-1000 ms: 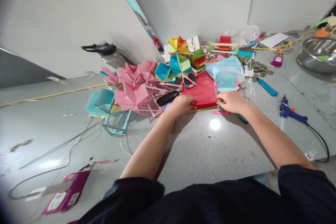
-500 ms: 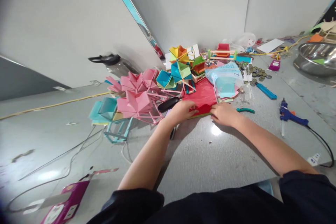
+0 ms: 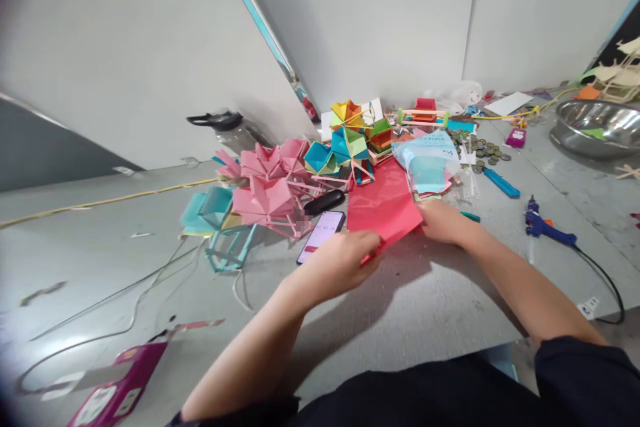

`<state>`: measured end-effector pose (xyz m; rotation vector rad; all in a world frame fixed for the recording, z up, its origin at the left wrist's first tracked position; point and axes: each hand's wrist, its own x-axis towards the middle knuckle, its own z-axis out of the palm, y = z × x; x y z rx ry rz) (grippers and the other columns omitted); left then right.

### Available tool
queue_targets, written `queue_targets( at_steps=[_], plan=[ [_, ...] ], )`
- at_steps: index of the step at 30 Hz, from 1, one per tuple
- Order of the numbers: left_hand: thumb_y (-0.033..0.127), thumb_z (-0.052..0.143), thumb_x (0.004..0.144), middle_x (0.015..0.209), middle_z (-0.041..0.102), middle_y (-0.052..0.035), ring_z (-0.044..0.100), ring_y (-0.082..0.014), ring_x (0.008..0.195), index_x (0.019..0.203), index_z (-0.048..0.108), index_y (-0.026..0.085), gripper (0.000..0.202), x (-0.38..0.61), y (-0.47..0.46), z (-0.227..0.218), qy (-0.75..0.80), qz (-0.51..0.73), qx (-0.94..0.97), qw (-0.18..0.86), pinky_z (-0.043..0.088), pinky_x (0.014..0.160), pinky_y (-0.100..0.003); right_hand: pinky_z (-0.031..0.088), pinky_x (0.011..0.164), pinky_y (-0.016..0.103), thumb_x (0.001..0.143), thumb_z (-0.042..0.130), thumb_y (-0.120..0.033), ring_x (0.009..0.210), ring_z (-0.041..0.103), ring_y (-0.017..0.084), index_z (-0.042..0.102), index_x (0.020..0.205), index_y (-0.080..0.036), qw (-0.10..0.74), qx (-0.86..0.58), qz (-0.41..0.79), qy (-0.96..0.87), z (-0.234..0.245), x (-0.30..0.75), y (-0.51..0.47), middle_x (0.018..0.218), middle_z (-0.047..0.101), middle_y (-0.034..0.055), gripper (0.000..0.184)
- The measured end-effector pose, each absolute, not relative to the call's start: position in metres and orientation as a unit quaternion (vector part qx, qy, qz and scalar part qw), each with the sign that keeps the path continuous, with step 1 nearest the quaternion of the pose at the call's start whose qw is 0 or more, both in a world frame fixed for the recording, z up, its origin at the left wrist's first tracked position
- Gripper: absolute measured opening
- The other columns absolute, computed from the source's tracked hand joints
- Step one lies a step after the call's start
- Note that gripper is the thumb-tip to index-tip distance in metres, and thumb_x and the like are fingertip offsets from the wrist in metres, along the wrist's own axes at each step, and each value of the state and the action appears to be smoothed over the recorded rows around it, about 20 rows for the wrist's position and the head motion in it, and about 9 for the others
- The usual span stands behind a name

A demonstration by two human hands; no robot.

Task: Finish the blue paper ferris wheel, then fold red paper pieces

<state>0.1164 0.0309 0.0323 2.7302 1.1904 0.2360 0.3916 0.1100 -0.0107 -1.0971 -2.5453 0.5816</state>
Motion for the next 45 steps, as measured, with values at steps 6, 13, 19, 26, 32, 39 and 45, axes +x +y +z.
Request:
queue_targets(
  at_steps=[6,13,19,26,32,39,45],
  plan=[
    [0.020,0.059,0.106,0.087,0.078,-0.0048,0.073,-0.0191,0.077,0.095,0.070,0.020,0.016,0.108,-0.027,-0.003,0.345,0.111,0.913,0.186,0.045,0.069,-0.032,0.062,0.080,0.033,0.091,0.085,-0.032,0.083,0.082,0.021,0.051,0.169,-0.029,0.138,-0.470,0.425,-0.761,-0.009,0.421,0.076,0.114,0.089,0.0072,0.085],
    [0.084,0.060,0.104,0.137,0.084,-0.0199,0.082,-0.0336,0.126,0.113,0.080,0.021,0.066,0.088,-0.022,-0.042,0.262,0.213,0.801,0.494,0.062,0.105,-0.042,0.062,0.106,0.038,0.099,0.072,-0.028,0.110,0.083,0.025,0.086,0.097,-0.024,0.122,-0.355,0.470,-0.799,-0.026,0.417,0.060,0.113,0.089,0.0079,0.015],
    [0.048,0.070,0.109,0.142,0.082,-0.0177,0.077,-0.0352,0.139,0.117,0.083,0.025,0.028,0.073,0.002,-0.062,0.408,0.210,0.817,0.349,0.058,0.120,-0.052,0.065,0.096,0.037,0.105,0.069,-0.033,0.103,0.082,0.025,0.082,0.102,-0.024,0.118,-0.369,0.466,-0.795,-0.027,0.423,0.055,0.111,0.088,0.0093,0.016],
    [0.031,0.073,0.105,0.148,0.078,-0.0194,0.076,-0.0373,0.140,0.120,0.081,0.021,0.019,0.076,0.009,-0.080,0.491,0.191,0.818,0.231,0.060,0.120,-0.057,0.064,0.097,0.037,0.107,0.067,-0.038,0.104,0.080,0.024,0.078,0.100,-0.023,0.098,-0.355,0.486,-0.793,-0.031,0.421,0.050,0.111,0.087,0.0102,0.020],
    [0.034,0.069,0.105,0.151,0.076,-0.0179,0.072,-0.0350,0.146,0.119,0.080,0.022,0.021,0.079,0.007,-0.078,0.544,0.253,0.761,0.248,0.057,0.125,-0.054,0.062,0.106,0.040,0.109,0.068,-0.057,0.118,0.079,0.026,0.072,0.094,-0.022,0.111,-0.326,0.522,-0.780,-0.030,0.423,0.048,0.130,0.085,0.0136,0.038],
    [0.050,0.061,0.104,0.089,0.083,-0.0090,0.080,-0.0275,0.083,0.092,0.065,0.024,0.029,0.072,0.008,-0.061,0.629,0.227,0.650,0.360,0.063,0.079,-0.041,0.061,0.108,0.043,0.109,0.065,-0.068,0.118,0.081,0.026,0.072,0.096,-0.023,0.160,-0.291,0.513,-0.791,-0.020,0.431,0.048,0.127,0.086,0.0141,0.047],
    [0.071,0.073,0.099,0.095,0.087,-0.0086,0.085,-0.0236,0.082,0.101,0.056,0.024,0.050,0.056,0.008,-0.053,0.513,0.160,0.568,0.623,0.056,0.064,-0.028,0.062,0.102,0.043,0.112,0.062,-0.066,0.107,0.082,0.026,0.073,0.095,-0.023,0.225,-0.266,0.449,-0.823,-0.010,0.439,0.047,0.117,0.087,0.0145,0.047]
  ],
)
